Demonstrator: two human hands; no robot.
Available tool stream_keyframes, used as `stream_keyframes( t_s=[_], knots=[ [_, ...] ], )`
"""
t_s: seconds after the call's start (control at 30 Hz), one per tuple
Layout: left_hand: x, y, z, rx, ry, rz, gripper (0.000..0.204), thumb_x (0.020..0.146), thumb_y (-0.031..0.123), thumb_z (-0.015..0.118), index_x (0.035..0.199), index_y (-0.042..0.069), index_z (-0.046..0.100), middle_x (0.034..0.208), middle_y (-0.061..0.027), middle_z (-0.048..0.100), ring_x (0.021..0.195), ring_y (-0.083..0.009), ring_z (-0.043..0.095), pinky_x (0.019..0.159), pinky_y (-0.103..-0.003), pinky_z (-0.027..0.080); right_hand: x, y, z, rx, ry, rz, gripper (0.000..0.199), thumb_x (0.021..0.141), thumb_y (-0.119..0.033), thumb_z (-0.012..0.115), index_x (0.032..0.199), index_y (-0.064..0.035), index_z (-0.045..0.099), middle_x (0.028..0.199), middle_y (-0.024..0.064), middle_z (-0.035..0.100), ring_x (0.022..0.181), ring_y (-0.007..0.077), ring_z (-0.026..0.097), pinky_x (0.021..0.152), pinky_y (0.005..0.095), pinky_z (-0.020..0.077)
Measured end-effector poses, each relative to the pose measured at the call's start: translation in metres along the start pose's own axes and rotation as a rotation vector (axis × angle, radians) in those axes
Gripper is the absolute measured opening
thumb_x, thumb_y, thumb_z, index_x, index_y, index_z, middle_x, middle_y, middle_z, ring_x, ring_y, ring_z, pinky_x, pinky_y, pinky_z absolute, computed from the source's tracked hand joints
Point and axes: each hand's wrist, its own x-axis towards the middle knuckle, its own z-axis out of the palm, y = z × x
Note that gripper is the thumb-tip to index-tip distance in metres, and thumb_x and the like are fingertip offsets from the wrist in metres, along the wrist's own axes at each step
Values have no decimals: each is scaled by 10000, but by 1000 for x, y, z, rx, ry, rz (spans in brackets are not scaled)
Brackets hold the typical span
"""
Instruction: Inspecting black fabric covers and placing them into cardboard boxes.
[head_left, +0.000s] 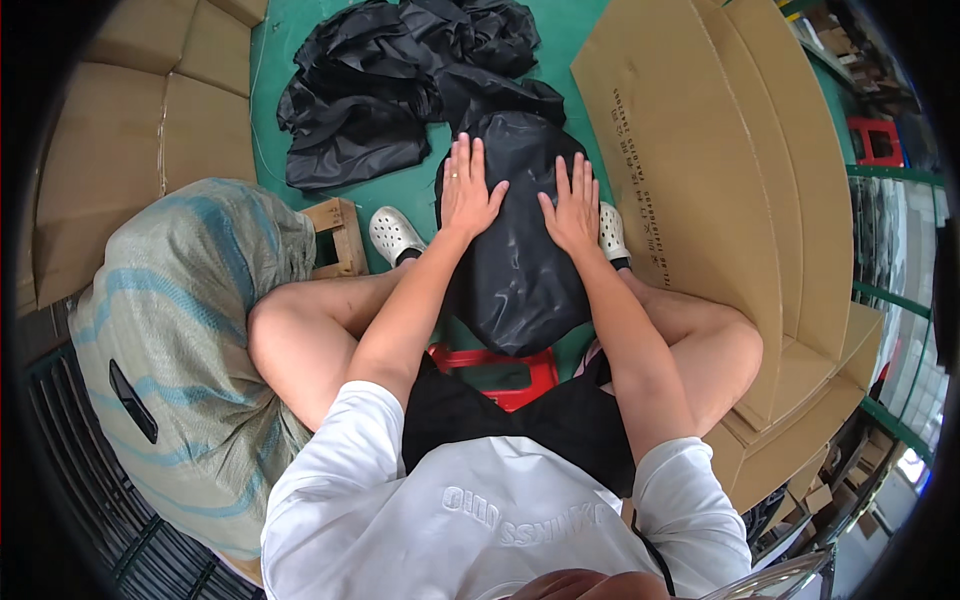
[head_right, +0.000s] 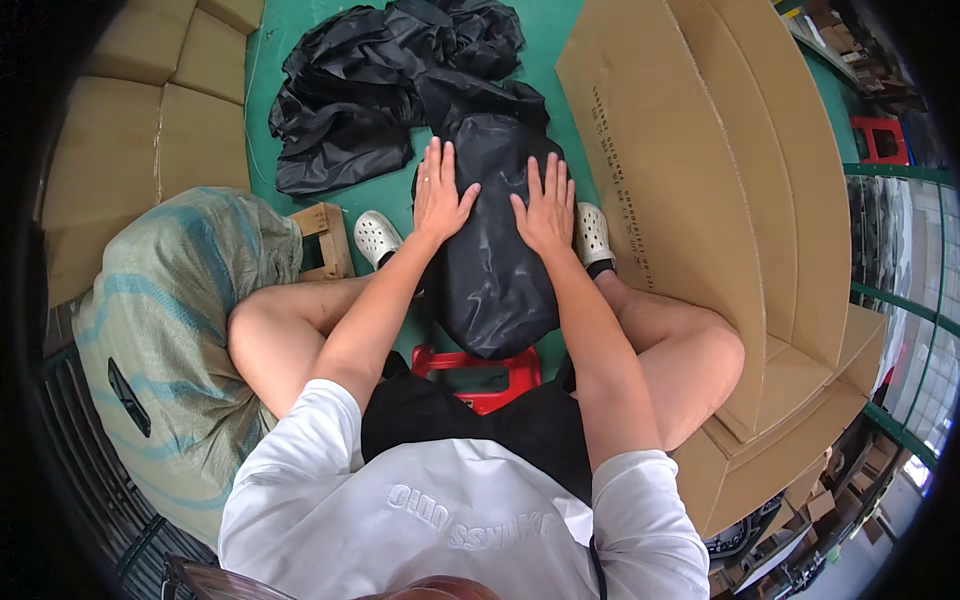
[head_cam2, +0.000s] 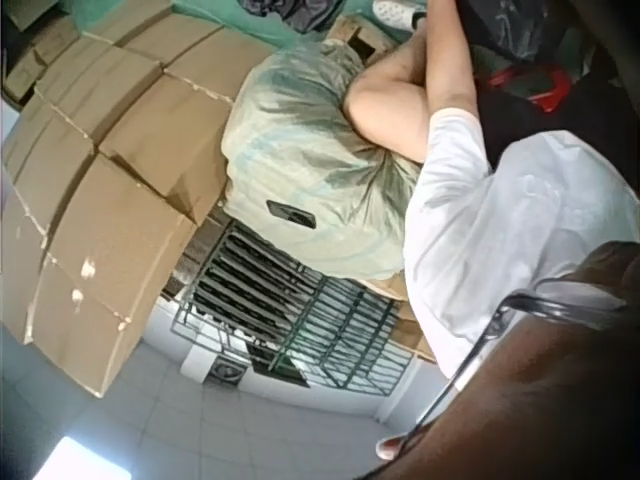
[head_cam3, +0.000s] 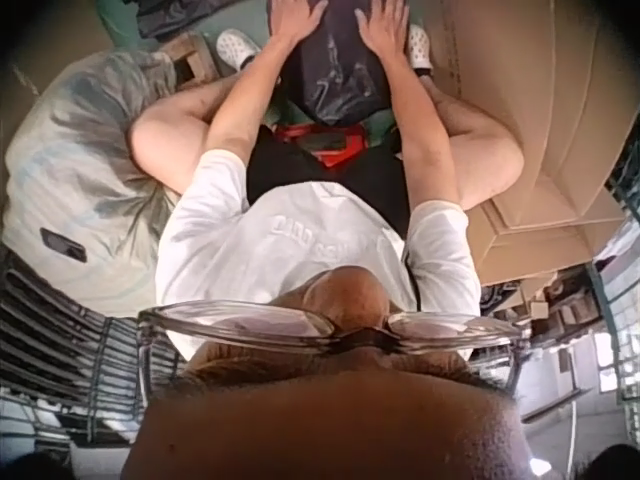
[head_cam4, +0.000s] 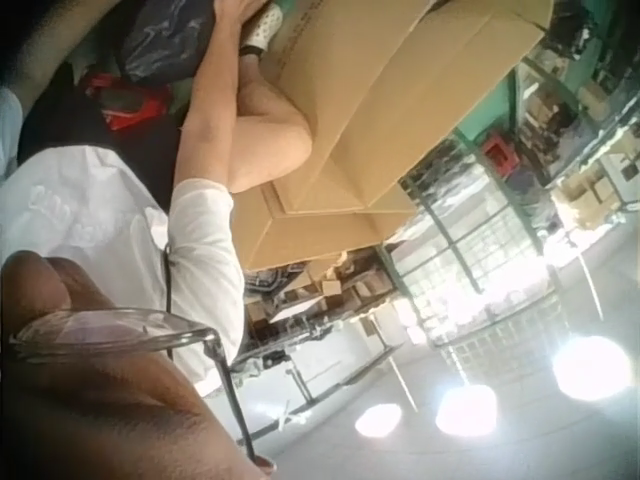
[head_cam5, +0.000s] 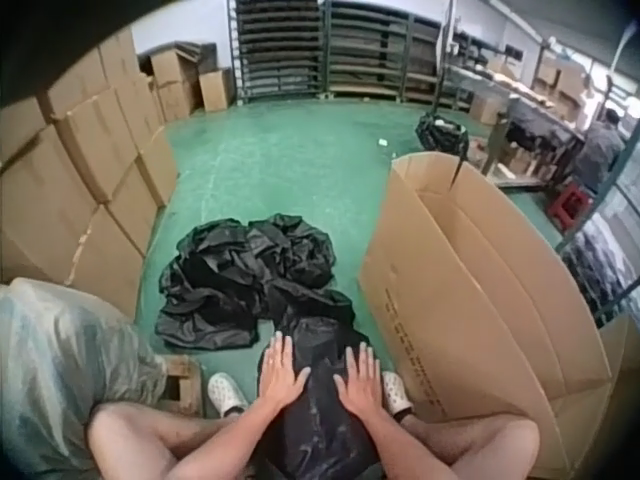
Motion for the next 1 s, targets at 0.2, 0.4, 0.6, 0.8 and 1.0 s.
stream_keyframes(
  t_s=[0.2, 0.4, 0.6, 0.8, 1.0],
  knots=[
    [-15, 39, 20, 201, -98, 27, 838, 890, 447, 548, 1464, -75, 232, 1563, -245, 142, 1463, -384, 97, 1178, -500, 81, 45, 23, 12, 229, -20, 227, 752, 939, -459, 495, 1512, -77, 194, 1548, 199, 232, 1355, 425, 345, 1087, 487, 329],
    [1, 68, 17, -17, -48, 90, 803, 831, 364, 647, 1442, -31, 306, 1536, -233, 226, 1431, -377, 203, 1164, -483, 166, 67, 63, 18, 439, -293, 368, 719, 958, -440, 457, 1510, -68, 185, 1515, 260, 260, 1332, 431, 374, 1090, 489, 314],
    [69, 20, 11, 96, 58, 205, 744, 838, 339, 641, 1455, 57, 335, 1502, -160, 337, 1381, -356, 319, 1135, -488, 255, 86, -13, 7, 32, 181, -76, 659, 933, -376, 505, 1475, -63, 300, 1525, 206, 282, 1419, 376, 247, 1147, 515, 200],
    [66, -8, 22, 30, -46, 123, 571, 880, 360, 587, 1369, 93, 461, 1341, -131, 519, 1209, -311, 509, 1015, -426, 400, 103, -15, 24, 22, -11, -206, 585, 946, -415, 489, 1449, -132, 389, 1517, 156, 324, 1428, 340, 241, 1161, 495, 186],
    [59, -18, 26, -180, -35, -129, 562, 930, 429, 519, 1358, 68, 475, 1343, -162, 513, 1233, -336, 485, 1037, -419, 376, 105, -8, 20, -9, -46, -317, 504, 956, -395, 490, 1424, -216, 435, 1478, 100, 393, 1399, 327, 299, 1150, 480, 228]
  ],
)
